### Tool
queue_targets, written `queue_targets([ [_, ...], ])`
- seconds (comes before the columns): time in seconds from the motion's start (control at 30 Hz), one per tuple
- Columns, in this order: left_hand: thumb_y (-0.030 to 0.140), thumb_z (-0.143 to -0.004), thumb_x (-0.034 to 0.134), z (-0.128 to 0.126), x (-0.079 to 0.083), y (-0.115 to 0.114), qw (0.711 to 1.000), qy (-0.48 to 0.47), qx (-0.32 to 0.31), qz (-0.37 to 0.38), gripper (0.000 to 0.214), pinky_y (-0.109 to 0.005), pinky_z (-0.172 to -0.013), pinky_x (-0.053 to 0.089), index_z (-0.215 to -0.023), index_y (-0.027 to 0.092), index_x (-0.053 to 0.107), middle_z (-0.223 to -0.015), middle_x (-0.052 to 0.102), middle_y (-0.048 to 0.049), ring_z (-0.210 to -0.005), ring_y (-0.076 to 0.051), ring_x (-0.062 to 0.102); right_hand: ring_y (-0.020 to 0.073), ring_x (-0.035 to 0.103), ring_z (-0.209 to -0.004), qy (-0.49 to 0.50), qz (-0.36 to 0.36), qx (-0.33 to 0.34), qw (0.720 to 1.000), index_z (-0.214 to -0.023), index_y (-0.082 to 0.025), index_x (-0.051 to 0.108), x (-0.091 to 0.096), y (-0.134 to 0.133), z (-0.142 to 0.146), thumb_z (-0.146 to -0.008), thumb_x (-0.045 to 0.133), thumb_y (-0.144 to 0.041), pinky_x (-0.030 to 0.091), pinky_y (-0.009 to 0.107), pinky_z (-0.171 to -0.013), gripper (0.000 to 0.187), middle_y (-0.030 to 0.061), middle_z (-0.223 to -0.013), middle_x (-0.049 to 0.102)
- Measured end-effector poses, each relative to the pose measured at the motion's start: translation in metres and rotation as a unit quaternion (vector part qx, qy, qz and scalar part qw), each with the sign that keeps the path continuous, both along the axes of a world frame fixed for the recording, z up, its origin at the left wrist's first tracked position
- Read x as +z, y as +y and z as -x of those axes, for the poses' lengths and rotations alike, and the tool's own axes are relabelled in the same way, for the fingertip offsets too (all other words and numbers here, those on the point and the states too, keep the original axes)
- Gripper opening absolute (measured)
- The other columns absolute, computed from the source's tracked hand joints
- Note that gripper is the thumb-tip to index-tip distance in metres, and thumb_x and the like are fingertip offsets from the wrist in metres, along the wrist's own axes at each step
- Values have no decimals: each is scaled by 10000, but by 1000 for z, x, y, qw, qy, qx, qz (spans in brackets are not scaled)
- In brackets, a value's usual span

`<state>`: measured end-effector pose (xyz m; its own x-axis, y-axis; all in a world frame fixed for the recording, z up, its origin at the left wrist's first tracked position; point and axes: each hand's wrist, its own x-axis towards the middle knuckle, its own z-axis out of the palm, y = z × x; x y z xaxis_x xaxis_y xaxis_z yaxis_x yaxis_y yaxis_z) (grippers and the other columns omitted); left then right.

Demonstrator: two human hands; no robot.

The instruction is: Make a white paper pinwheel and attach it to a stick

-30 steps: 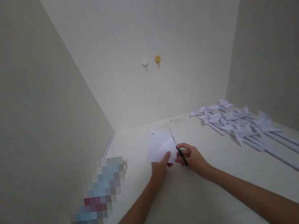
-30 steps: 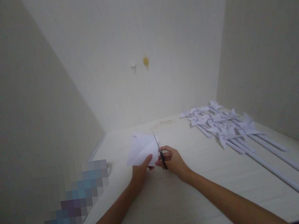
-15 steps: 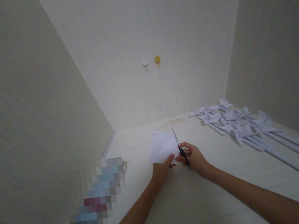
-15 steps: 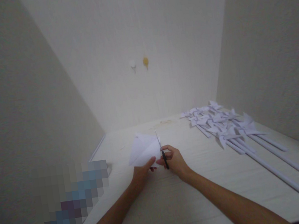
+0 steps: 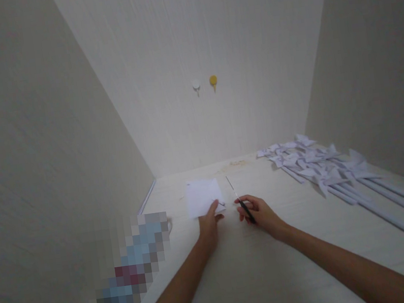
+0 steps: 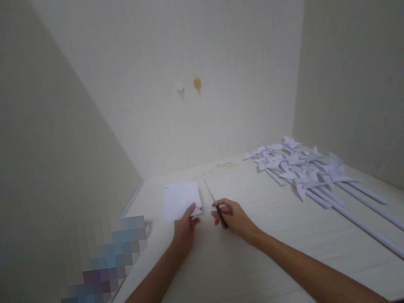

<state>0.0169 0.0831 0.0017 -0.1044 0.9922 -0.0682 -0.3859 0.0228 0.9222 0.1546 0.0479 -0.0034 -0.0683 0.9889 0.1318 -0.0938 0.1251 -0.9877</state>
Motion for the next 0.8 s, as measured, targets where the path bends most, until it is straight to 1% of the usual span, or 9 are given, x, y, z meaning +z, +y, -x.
queue_targets([
  [0.13,138,-627,586,5,1,9,996,-92,9,6,104,-154,-447,435,-726,123,559,-678,615,-31,-591,-104,592,37,343,-357,-25,8,44,999,-858,-131,523,2,-1,0,-628,580,-385,215,164,-339,348,-35,-518,530],
  [0.2,113,-662,551,7,3,11,993,-121,13,12,60,-153,-467,448,-722,114,559,-665,623,-39,-603,-109,604,35,335,-340,-51,17,58,997,-828,-124,549,1,0,0,-625,578,-376,211,163,-330,325,-43,-483,511],
  [0.3,82,-693,514,8,4,12,988,-151,18,12,65,-149,-480,458,-735,105,558,-649,631,-44,-591,-106,610,37,343,-325,-84,23,63,994,-764,-119,580,-2,0,1,-613,587,-334,216,161,-323,263,-52,-429,481],
  [0.43,64,-700,506,8,5,11,987,-158,12,10,73,-146,-473,463,-743,94,557,-630,633,-45,-568,-107,612,35,345,-324,-100,30,71,992,-749,-123,600,-6,0,0,-604,593,-286,220,156,-319,217,-49,-429,487],
  [0.6,61,-702,507,7,6,10,988,-151,12,12,58,-144,-445,454,-727,92,548,-589,622,-33,-528,-104,607,39,371,-346,-91,14,73,993,-734,-127,618,-9,2,-1,-587,607,-272,230,157,-334,207,-42,-442,498],
  [0.8,67,-703,504,9,5,11,988,-154,3,12,61,-143,-444,452,-742,99,538,-589,624,-30,-534,-104,608,42,377,-347,-85,26,69,994,-739,-125,618,-7,1,1,-572,608,-240,236,157,-338,203,-49,-429,491],
])
